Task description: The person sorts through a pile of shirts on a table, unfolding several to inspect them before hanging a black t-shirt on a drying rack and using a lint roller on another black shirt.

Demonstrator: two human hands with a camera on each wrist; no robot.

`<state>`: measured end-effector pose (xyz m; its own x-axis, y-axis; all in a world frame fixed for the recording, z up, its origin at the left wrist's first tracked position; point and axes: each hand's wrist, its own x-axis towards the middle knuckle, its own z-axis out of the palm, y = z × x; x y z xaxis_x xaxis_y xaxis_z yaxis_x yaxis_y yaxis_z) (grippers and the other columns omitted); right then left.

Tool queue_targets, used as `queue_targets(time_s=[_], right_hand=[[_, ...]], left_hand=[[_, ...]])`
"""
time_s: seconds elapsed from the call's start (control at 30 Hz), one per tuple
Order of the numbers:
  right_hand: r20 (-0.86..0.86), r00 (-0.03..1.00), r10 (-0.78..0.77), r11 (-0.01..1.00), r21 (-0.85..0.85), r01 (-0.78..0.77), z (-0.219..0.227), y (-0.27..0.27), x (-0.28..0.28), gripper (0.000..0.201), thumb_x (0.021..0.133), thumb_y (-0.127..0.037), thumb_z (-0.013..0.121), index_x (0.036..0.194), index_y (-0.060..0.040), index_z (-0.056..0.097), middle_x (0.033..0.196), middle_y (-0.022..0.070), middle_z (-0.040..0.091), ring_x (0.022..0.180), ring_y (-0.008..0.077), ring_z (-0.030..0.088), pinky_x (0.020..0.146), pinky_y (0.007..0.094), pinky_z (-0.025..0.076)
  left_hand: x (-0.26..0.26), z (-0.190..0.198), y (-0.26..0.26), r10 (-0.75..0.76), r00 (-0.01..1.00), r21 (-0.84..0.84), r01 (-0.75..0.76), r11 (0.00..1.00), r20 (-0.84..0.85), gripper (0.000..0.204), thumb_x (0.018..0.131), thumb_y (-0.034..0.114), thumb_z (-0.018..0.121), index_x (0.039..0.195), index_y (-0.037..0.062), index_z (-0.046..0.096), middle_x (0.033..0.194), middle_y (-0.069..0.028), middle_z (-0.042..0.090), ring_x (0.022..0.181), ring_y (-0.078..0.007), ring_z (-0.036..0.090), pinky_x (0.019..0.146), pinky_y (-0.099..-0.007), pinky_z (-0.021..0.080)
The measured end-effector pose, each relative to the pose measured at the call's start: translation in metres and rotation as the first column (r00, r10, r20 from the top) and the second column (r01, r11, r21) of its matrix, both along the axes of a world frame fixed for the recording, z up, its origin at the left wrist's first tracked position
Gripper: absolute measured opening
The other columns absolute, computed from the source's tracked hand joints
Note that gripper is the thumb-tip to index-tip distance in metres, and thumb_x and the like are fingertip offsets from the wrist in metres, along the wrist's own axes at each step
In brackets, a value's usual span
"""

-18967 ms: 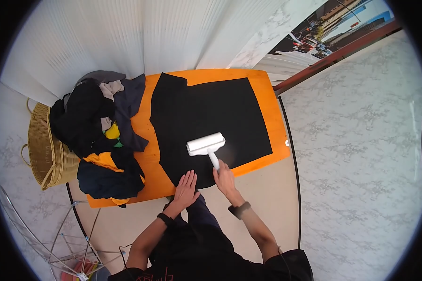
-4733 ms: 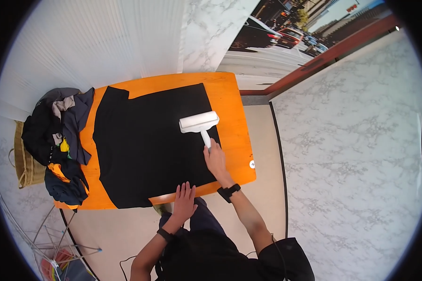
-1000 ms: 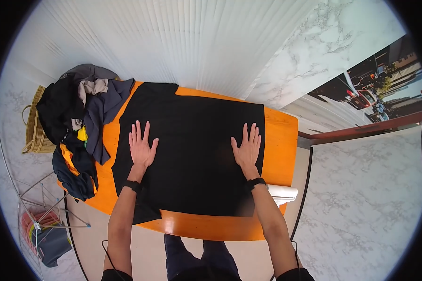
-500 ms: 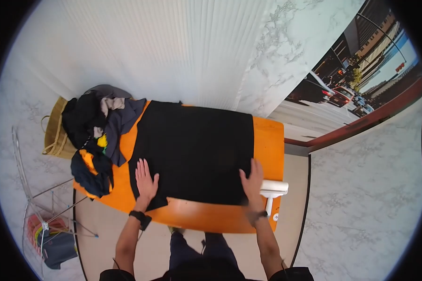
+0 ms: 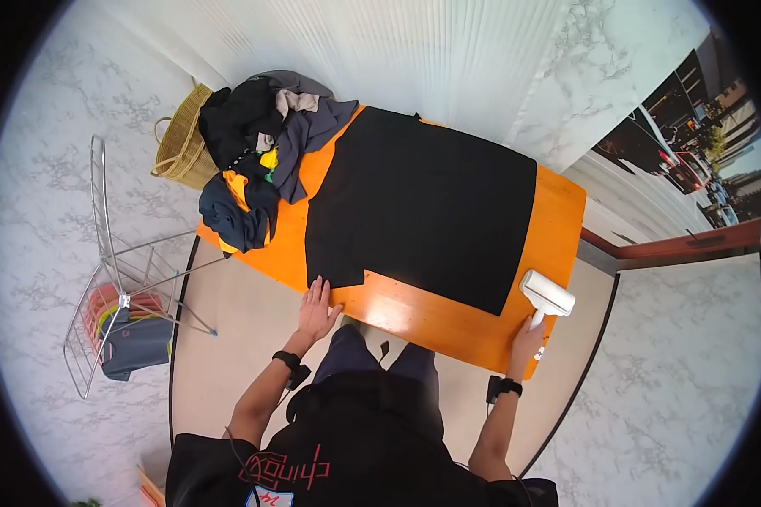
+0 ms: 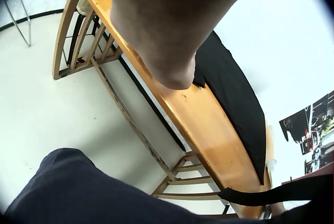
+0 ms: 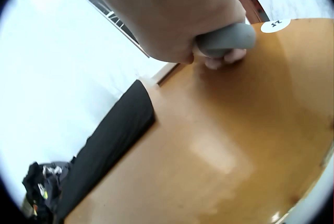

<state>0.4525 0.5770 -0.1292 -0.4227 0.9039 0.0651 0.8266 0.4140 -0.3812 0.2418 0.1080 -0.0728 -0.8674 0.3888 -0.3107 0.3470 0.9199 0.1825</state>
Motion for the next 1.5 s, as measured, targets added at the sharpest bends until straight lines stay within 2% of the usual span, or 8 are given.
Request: queue_targets(time_s=[0.17, 0.27, 0.47, 0.53, 0.63, 0.7, 0.93, 1.5], right_hand=[[-0.151, 0.988, -0.041, 0.973, -0.232, 0.005, 0.041, -0.021, -0.004, 0.042, 0.095, -0.034, 0.058, 0.107, 0.0056, 0.056, 0.088, 0.0241, 0.065, 0.081, 0.0392, 0.063, 0.069, 0.0452, 0.048], [-0.130, 0.991, 0.035, 0.965, -0.253, -0.067, 0.105, -0.101, -0.034, 0.038, 0.094, -0.030, 0.059, 0.110, 0.0049, 0.057, 0.084, 0.0235, 0.064, 0.077, 0.0385, 0.062, 0.068, 0.0448, 0.048], [-0.307, 0.945, 0.109, 0.822, -0.507, -0.260, 0.083, -0.298, -0.079, 0.025, 0.094, -0.023, 0.061, 0.098, 0.0002, 0.055, 0.065, 0.0074, 0.057, 0.052, 0.0158, 0.055, 0.046, 0.0325, 0.041], [-0.245, 0.955, 0.170, 0.816, -0.508, -0.276, 0.099, -0.362, -0.112, 0.026, 0.094, -0.024, 0.060, 0.098, 0.0014, 0.056, 0.066, 0.0093, 0.059, 0.056, 0.0183, 0.058, 0.051, 0.0347, 0.045], [-0.207, 0.966, 0.156, 0.809, -0.534, -0.246, 0.116, -0.426, -0.160, 0.032, 0.095, -0.028, 0.058, 0.101, 0.0037, 0.057, 0.074, 0.0216, 0.063, 0.067, 0.0355, 0.063, 0.061, 0.0423, 0.049], [-0.134, 0.978, 0.163, 0.809, -0.549, -0.210, 0.117, -0.446, -0.187, 0.036, 0.095, -0.030, 0.057, 0.104, 0.0056, 0.056, 0.082, 0.0306, 0.063, 0.080, 0.0482, 0.062, 0.068, 0.0492, 0.049], [-0.043, 0.988, 0.145, 0.877, -0.457, -0.149, 0.098, -0.468, -0.240, 0.035, 0.097, -0.028, 0.053, 0.097, 0.0075, 0.054, 0.081, 0.0323, 0.064, 0.079, 0.0496, 0.063, 0.069, 0.0546, 0.050], [-0.016, 0.998, 0.060, 0.833, -0.551, -0.059, 0.114, -0.516, -0.176, 0.037, 0.097, -0.031, 0.052, 0.098, 0.0064, 0.056, 0.081, 0.0332, 0.062, 0.081, 0.0520, 0.060, 0.070, 0.0562, 0.048]], left_hand=[[-0.020, 0.013, -0.017, -0.083, 0.996, 0.122, 0.088, 0.989, -0.045, 0.058, 0.092, 0.041, 0.053, 0.130, -0.0017, 0.051, 0.136, -0.0244, 0.045, 0.127, -0.0393, 0.041, 0.112, -0.0470, 0.028], [-0.042, 0.032, -0.029, -0.207, 0.978, 0.114, 0.204, 0.972, 0.015, 0.047, 0.091, 0.037, 0.055, 0.120, -0.0003, 0.057, 0.120, -0.0216, 0.053, 0.116, -0.0381, 0.048, 0.108, -0.0468, 0.032], [-0.115, 0.003, -0.074, -0.391, 0.911, 0.382, 0.317, 0.868, 0.133, 0.030, 0.090, 0.023, 0.057, 0.112, 0.0013, 0.059, 0.096, -0.0180, 0.060, 0.091, -0.0369, 0.058, 0.086, -0.0471, 0.045], [-0.145, -0.006, -0.077, -0.362, 0.932, 0.513, 0.306, 0.802, 0.010, 0.028, 0.090, 0.018, 0.056, 0.113, 0.0011, 0.059, 0.094, -0.0184, 0.060, 0.089, -0.0376, 0.058, 0.083, -0.0472, 0.046], [-0.199, -0.003, -0.059, -0.277, 0.948, 0.592, 0.314, 0.743, -0.155, 0.030, 0.088, 0.007, 0.055, 0.118, 0.0040, 0.058, 0.095, -0.0190, 0.060, 0.087, -0.0388, 0.060, 0.078, -0.0475, 0.048], [-0.226, -0.015, -0.047, -0.322, 0.939, 0.582, 0.328, 0.744, -0.119, 0.036, 0.087, 0.007, 0.056, 0.124, 0.0067, 0.056, 0.096, -0.0191, 0.059, 0.086, -0.0390, 0.060, 0.078, -0.0481, 0.049], [-0.268, -0.017, -0.012, -0.535, 0.839, 0.327, 0.479, 0.814, 0.101, 0.074, 0.089, 0.016, 0.063, 0.153, 0.0184, 0.025, 0.101, -0.0201, 0.061, 0.089, -0.0362, 0.063, 0.081, -0.0465, 0.052], [-0.278, -0.015, -0.001, -0.561, 0.790, 0.193, 0.527, 0.828, 0.250, 0.094, 0.087, 0.029, 0.069, 0.156, 0.0215, 0.006, 0.107, -0.0207, 0.061, 0.099, -0.0367, 0.063, 0.088, -0.0462, 0.050]])
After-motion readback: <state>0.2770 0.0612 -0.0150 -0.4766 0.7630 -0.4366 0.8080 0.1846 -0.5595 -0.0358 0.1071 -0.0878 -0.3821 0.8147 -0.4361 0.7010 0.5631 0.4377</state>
